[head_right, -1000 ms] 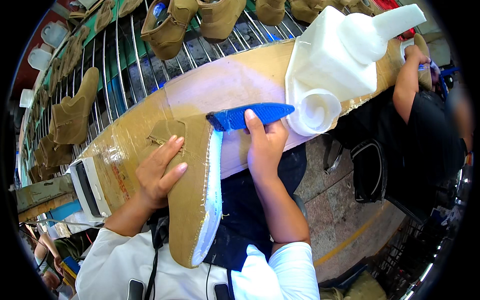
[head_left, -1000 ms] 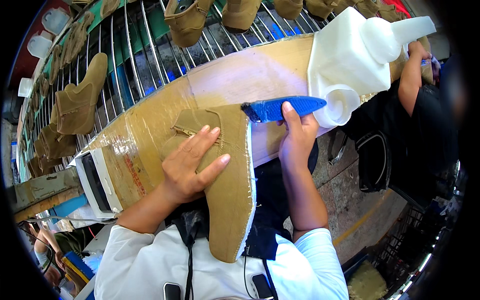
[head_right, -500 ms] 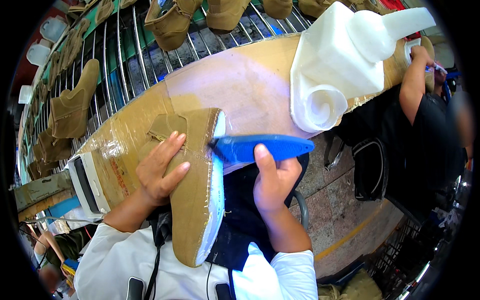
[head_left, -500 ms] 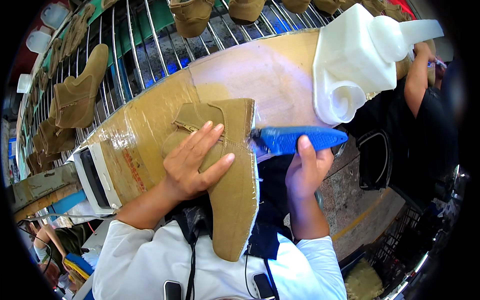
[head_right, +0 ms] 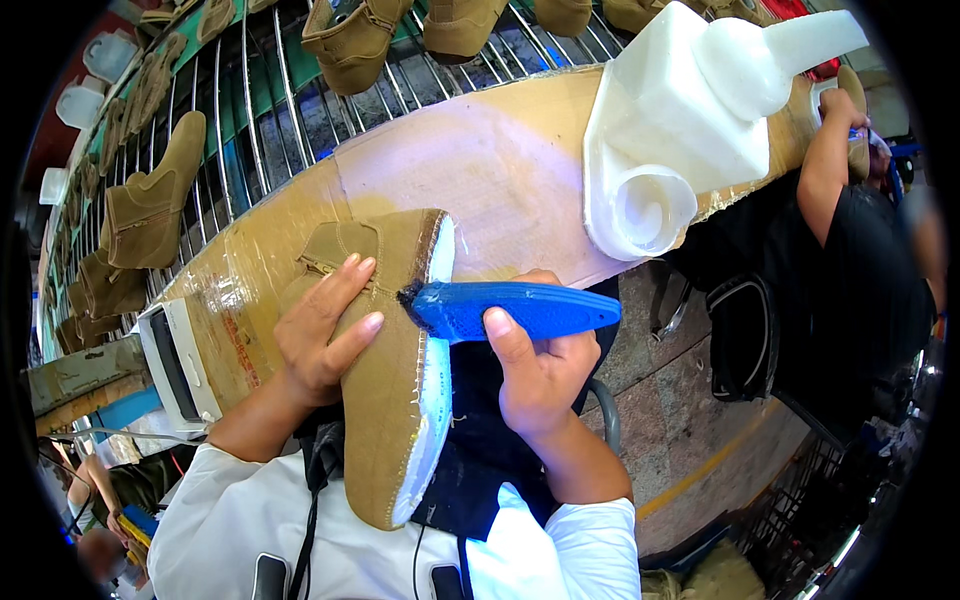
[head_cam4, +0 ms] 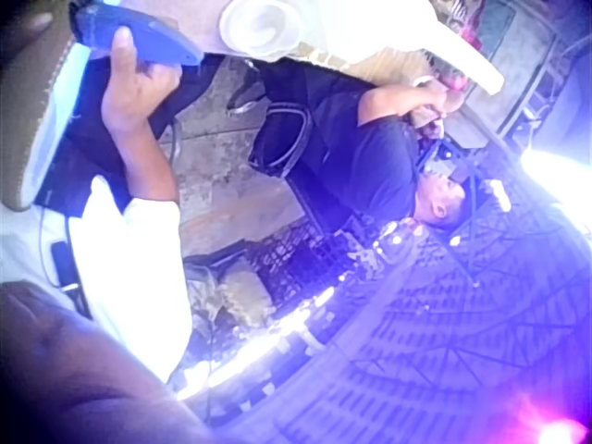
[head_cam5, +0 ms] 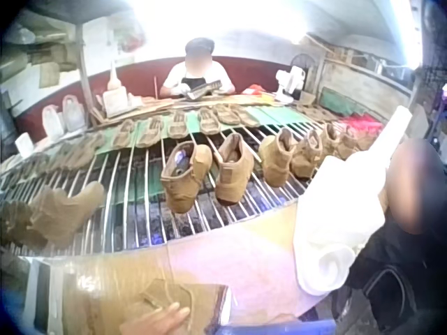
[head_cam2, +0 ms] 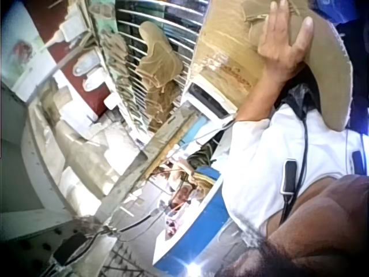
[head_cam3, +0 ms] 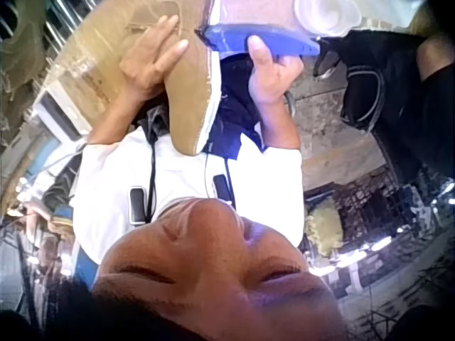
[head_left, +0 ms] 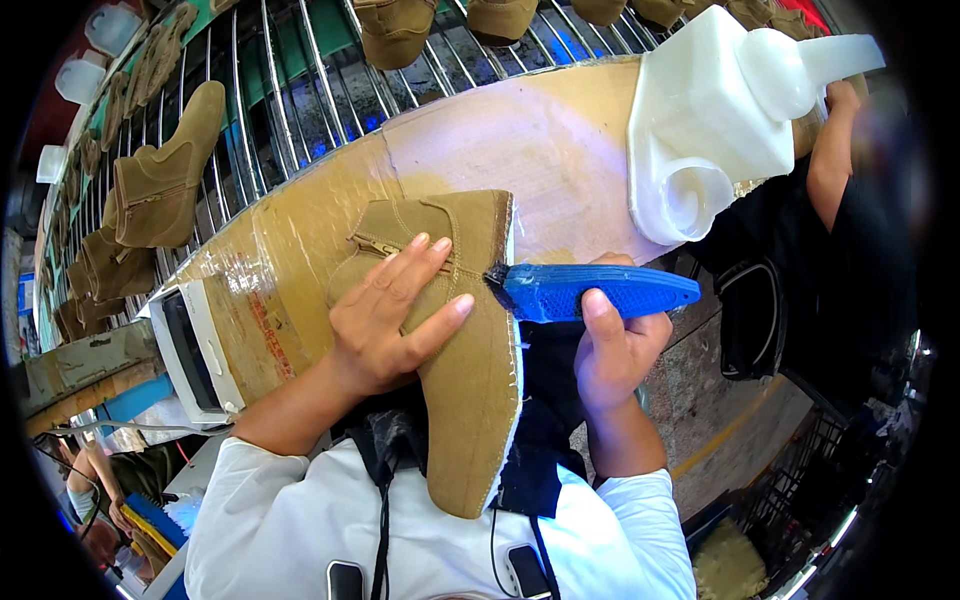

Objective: The person applies glue to the sole edges of beige shoes using a blue brush. They repeatedly dip the brush into a white container and spread the adhesive along the seams of the shoe uppers, handling several shoes one at a time on a factory assembly line.

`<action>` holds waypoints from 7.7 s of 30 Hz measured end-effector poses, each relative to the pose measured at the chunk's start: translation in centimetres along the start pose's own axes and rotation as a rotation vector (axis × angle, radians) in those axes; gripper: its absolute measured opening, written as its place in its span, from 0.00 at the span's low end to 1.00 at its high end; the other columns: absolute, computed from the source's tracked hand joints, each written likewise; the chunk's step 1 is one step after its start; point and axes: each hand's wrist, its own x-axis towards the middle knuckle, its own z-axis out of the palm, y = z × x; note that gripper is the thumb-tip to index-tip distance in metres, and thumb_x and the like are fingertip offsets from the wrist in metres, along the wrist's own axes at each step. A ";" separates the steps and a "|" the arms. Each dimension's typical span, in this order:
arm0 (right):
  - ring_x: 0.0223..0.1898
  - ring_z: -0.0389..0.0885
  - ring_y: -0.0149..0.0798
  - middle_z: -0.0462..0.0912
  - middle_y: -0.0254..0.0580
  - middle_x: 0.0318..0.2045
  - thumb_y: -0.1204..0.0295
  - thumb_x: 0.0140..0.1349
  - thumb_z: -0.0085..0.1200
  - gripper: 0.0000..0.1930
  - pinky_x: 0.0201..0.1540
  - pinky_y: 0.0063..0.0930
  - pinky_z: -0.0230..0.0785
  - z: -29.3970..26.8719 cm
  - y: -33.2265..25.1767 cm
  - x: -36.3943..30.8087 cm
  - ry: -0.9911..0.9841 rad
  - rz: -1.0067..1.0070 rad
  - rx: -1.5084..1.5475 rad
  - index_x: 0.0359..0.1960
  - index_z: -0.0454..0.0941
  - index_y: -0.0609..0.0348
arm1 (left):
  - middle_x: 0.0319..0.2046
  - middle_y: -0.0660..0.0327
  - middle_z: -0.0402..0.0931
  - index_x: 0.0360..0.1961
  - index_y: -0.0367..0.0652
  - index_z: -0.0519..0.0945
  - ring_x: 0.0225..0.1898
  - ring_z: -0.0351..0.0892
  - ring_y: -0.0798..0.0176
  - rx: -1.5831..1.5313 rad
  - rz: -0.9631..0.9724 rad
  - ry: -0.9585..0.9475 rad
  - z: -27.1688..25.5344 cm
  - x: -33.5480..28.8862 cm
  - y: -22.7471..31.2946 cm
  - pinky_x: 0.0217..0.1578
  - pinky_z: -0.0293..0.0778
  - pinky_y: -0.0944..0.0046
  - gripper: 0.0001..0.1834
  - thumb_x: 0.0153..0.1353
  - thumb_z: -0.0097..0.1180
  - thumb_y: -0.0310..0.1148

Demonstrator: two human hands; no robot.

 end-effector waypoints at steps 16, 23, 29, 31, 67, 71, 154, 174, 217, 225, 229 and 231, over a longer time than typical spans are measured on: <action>0.29 0.73 0.28 0.77 0.40 0.27 0.75 0.55 0.58 0.07 0.33 0.21 0.65 -0.5 -1.1 1.2 -0.052 0.009 -0.045 0.31 0.76 0.69 | 0.48 0.45 0.76 0.47 0.53 0.74 0.48 0.79 0.46 -0.013 0.000 0.008 0.1 0.7 0.0 0.44 0.78 0.57 0.19 0.53 0.60 0.32; 0.29 0.73 0.28 0.77 0.38 0.27 0.74 0.55 0.59 0.08 0.33 0.22 0.65 -1.8 -1.7 1.3 -0.050 0.016 -0.055 0.31 0.76 0.68 | 0.48 0.45 0.76 0.47 0.53 0.74 0.48 0.79 0.46 -0.017 -0.006 0.006 0.1 0.8 0.1 0.44 0.78 0.57 0.19 0.52 0.60 0.32; 0.28 0.72 0.27 0.76 0.35 0.26 0.73 0.53 0.61 0.09 0.31 0.21 0.64 -1.6 -2.9 1.2 -0.134 0.092 -0.089 0.31 0.76 0.66 | 0.48 0.45 0.76 0.48 0.53 0.75 0.48 0.79 0.46 -0.013 0.003 -0.006 -0.1 1.0 0.0 0.44 0.77 0.57 0.20 0.51 0.61 0.32; 0.28 0.74 0.29 0.77 0.38 0.27 0.72 0.53 0.62 0.10 0.30 0.23 0.65 -1.9 -4.4 0.2 -0.185 0.093 0.070 0.32 0.77 0.67 | 0.48 0.45 0.76 0.48 0.53 0.75 0.48 0.79 0.46 -0.018 0.003 -0.006 -0.1 1.0 0.0 0.44 0.77 0.57 0.21 0.50 0.61 0.32; 0.27 0.68 0.34 0.68 0.40 0.33 0.67 0.60 0.55 0.10 0.29 0.22 0.65 -1.2 -5.4 -2.5 -0.032 -0.528 -0.250 0.39 0.69 0.55 | 0.49 0.51 0.76 0.54 0.56 0.74 0.45 0.80 0.50 -0.024 -0.090 -0.135 -1.7 5.4 0.6 0.41 0.76 0.56 0.35 0.38 0.67 0.31; 0.31 0.74 0.38 0.73 0.43 0.33 0.62 0.63 0.53 0.14 0.32 0.29 0.66 -3.2 -4.0 -1.4 -0.077 -0.660 -0.598 0.41 0.73 0.60 | 0.48 0.50 0.77 0.51 0.49 0.75 0.45 0.81 0.50 -0.015 -0.084 -0.135 -2.1 5.7 0.7 0.43 0.76 0.55 0.31 0.42 0.69 0.35; 0.29 0.75 0.29 0.78 0.40 0.28 0.72 0.56 0.57 0.09 0.34 0.22 0.67 -3.1 -5.7 6.6 0.064 -0.025 0.171 0.34 0.76 0.67 | 0.28 0.52 0.77 0.70 0.44 0.52 0.32 0.79 0.63 -0.807 -0.561 -0.548 -3.6 4.1 0.0 0.39 0.72 0.64 0.58 0.40 0.75 0.42; 0.32 0.68 0.34 0.74 0.44 0.30 0.56 0.56 0.55 0.21 0.36 0.27 0.60 -2.9 -6.1 1.2 0.081 -0.240 -0.159 0.31 0.73 0.67 | 0.64 0.52 0.58 0.68 0.34 0.51 0.64 0.60 0.61 -1.220 -0.753 -0.378 -3.7 6.7 0.7 0.63 0.56 0.62 0.58 0.41 0.75 0.35; 0.33 0.77 0.33 0.79 0.40 0.32 0.82 0.52 0.60 0.08 0.38 0.24 0.68 -13.4 -1.5 7.6 0.148 -0.370 -0.763 0.35 0.78 0.67 | 0.51 0.50 0.73 0.62 0.29 0.60 0.48 0.77 0.62 -1.338 -1.111 -0.181 -1.9 6.0 -1.1 0.49 0.74 0.66 0.46 0.47 0.68 0.42; 0.30 0.76 0.33 0.78 0.39 0.29 0.79 0.56 0.58 0.05 0.38 0.22 0.67 -12.4 -1.7 5.2 0.219 -0.155 -0.723 0.32 0.78 0.68 | 0.52 0.50 0.72 0.63 0.28 0.59 0.48 0.77 0.62 -1.387 -1.183 -0.066 -2.2 6.4 -0.6 0.49 0.74 0.67 0.42 0.53 0.65 0.39; 0.33 0.75 0.29 0.79 0.38 0.33 0.75 0.57 0.57 0.09 0.40 0.23 0.66 -10.2 -0.8 3.2 0.283 0.119 -0.003 0.38 0.76 0.67 | 0.53 0.50 0.72 0.64 0.29 0.57 0.49 0.77 0.62 -1.385 -1.209 -0.078 -1.9 6.6 -1.1 0.49 0.74 0.66 0.42 0.53 0.64 0.35; 0.41 0.79 0.36 0.80 0.45 0.39 0.71 0.59 0.54 0.15 0.48 0.29 0.69 -8.4 -1.2 3.0 0.157 0.181 0.192 0.43 0.73 0.69 | 0.53 0.50 0.72 0.64 0.29 0.56 0.49 0.76 0.62 -1.400 -1.207 -0.117 -1.5 7.0 -0.7 0.49 0.74 0.66 0.42 0.53 0.64 0.35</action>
